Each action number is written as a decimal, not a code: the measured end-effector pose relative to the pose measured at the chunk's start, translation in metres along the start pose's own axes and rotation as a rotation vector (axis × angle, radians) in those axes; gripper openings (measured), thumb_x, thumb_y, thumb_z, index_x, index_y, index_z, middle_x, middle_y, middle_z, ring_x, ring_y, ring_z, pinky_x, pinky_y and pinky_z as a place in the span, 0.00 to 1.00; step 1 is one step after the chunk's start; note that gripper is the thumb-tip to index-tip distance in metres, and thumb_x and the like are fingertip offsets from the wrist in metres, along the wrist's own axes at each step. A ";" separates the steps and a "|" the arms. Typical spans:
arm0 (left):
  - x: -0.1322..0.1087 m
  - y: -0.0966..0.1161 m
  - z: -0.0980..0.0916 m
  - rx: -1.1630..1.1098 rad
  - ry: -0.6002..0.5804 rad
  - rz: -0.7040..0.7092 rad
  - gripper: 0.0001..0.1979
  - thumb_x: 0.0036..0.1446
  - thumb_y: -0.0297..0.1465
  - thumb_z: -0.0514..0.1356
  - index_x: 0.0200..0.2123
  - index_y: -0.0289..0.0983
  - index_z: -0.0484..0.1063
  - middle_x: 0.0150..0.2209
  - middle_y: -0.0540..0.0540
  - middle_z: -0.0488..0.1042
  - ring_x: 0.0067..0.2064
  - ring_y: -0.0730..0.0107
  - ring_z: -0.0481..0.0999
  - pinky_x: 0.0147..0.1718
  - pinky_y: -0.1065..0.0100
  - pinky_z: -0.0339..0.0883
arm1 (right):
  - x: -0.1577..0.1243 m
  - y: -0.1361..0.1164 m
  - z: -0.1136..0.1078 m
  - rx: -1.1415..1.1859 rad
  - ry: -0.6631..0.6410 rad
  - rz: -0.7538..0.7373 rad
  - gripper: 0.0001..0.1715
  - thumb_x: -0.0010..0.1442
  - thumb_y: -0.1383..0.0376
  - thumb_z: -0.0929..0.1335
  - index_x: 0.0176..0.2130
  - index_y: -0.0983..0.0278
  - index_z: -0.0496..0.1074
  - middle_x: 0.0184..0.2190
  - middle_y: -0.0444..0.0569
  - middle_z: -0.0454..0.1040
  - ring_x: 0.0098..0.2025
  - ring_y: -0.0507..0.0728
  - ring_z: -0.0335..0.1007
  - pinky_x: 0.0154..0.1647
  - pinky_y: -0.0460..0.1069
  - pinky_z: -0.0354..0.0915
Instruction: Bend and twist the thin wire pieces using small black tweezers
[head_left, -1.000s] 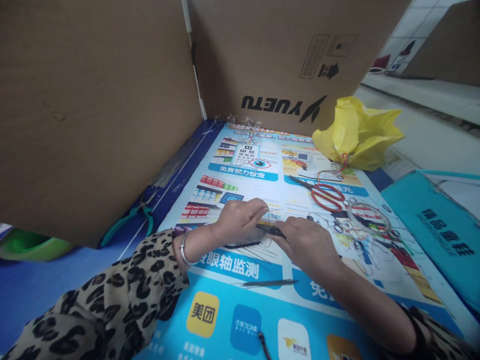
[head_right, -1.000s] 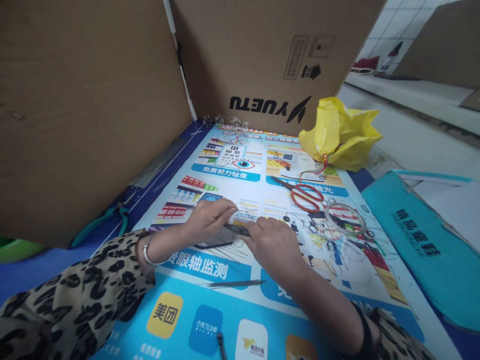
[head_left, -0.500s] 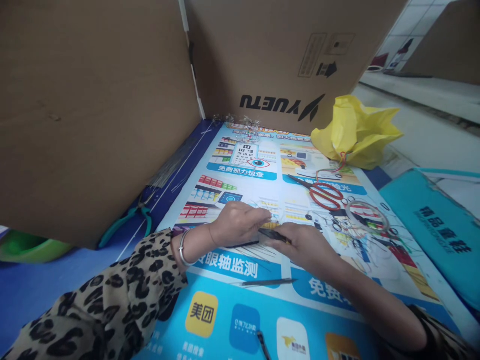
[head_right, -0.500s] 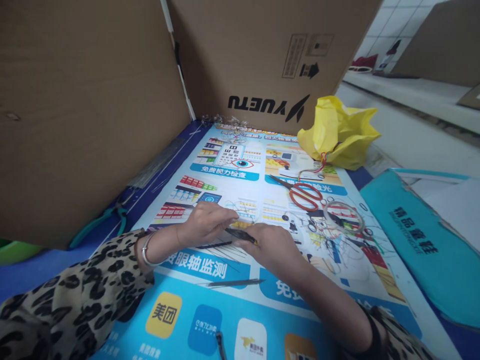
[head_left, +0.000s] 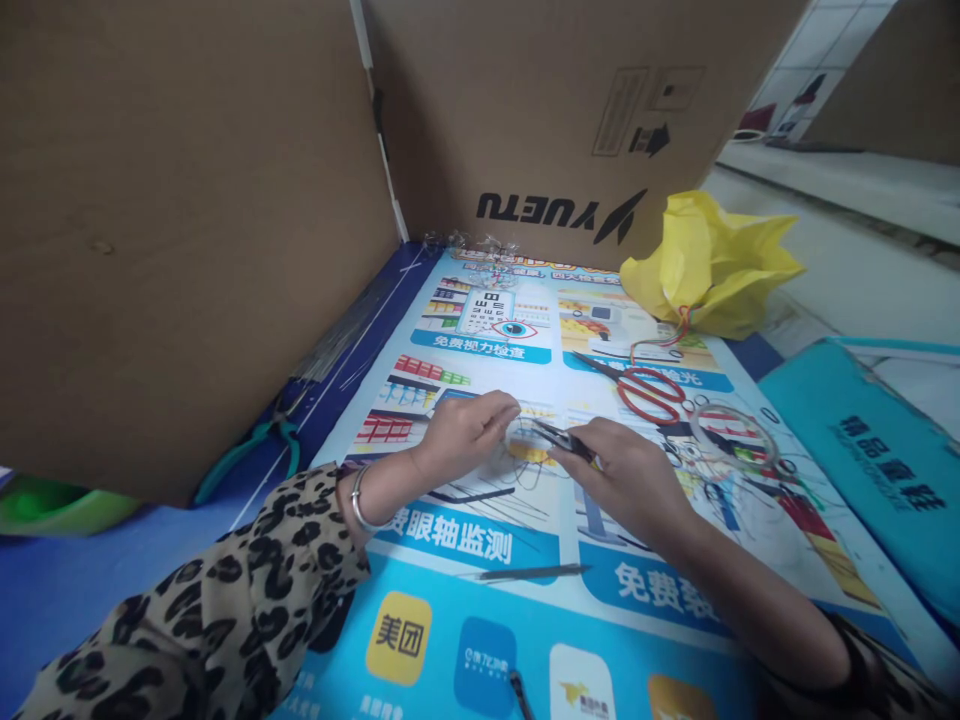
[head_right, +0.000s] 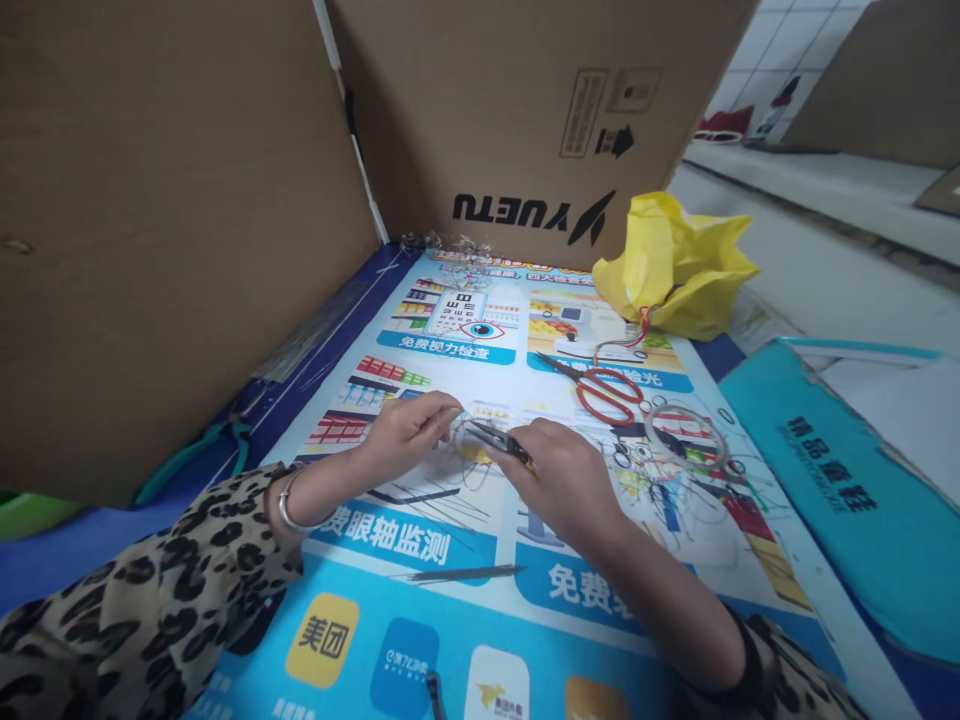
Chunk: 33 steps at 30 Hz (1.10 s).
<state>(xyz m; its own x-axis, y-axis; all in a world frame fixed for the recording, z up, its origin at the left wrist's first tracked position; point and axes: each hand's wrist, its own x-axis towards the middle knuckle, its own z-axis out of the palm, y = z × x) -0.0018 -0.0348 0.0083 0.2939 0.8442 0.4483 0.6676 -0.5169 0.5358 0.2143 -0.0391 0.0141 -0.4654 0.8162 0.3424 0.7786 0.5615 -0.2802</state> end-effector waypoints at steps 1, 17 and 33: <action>0.000 0.001 0.002 0.016 -0.018 0.014 0.11 0.61 0.33 0.48 0.36 0.38 0.70 0.29 0.51 0.76 0.28 0.76 0.72 0.29 0.75 0.61 | 0.001 -0.002 -0.001 0.058 -0.008 0.031 0.17 0.58 0.53 0.62 0.32 0.62 0.72 0.28 0.48 0.72 0.32 0.54 0.67 0.31 0.47 0.59; 0.045 0.052 -0.005 -0.278 -0.214 -0.090 0.11 0.61 0.40 0.46 0.34 0.39 0.59 0.21 0.55 0.68 0.24 0.75 0.69 0.26 0.73 0.60 | 0.031 -0.003 -0.034 0.712 -0.037 0.303 0.17 0.50 0.55 0.67 0.31 0.66 0.73 0.21 0.42 0.65 0.23 0.49 0.54 0.23 0.45 0.52; 0.038 -0.040 0.012 0.142 -0.104 -0.079 0.05 0.54 0.26 0.53 0.28 0.36 0.68 0.31 0.46 0.70 0.39 0.67 0.68 0.39 0.65 0.61 | 0.039 0.025 0.012 0.528 0.060 0.317 0.17 0.54 0.54 0.63 0.24 0.63 0.67 0.20 0.41 0.62 0.24 0.50 0.56 0.24 0.46 0.53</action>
<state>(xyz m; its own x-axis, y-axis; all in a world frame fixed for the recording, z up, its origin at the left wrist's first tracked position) -0.0087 0.0194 -0.0049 0.3011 0.8951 0.3288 0.7787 -0.4298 0.4570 0.2098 0.0085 0.0096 -0.2090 0.9538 0.2158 0.5542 0.2973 -0.7774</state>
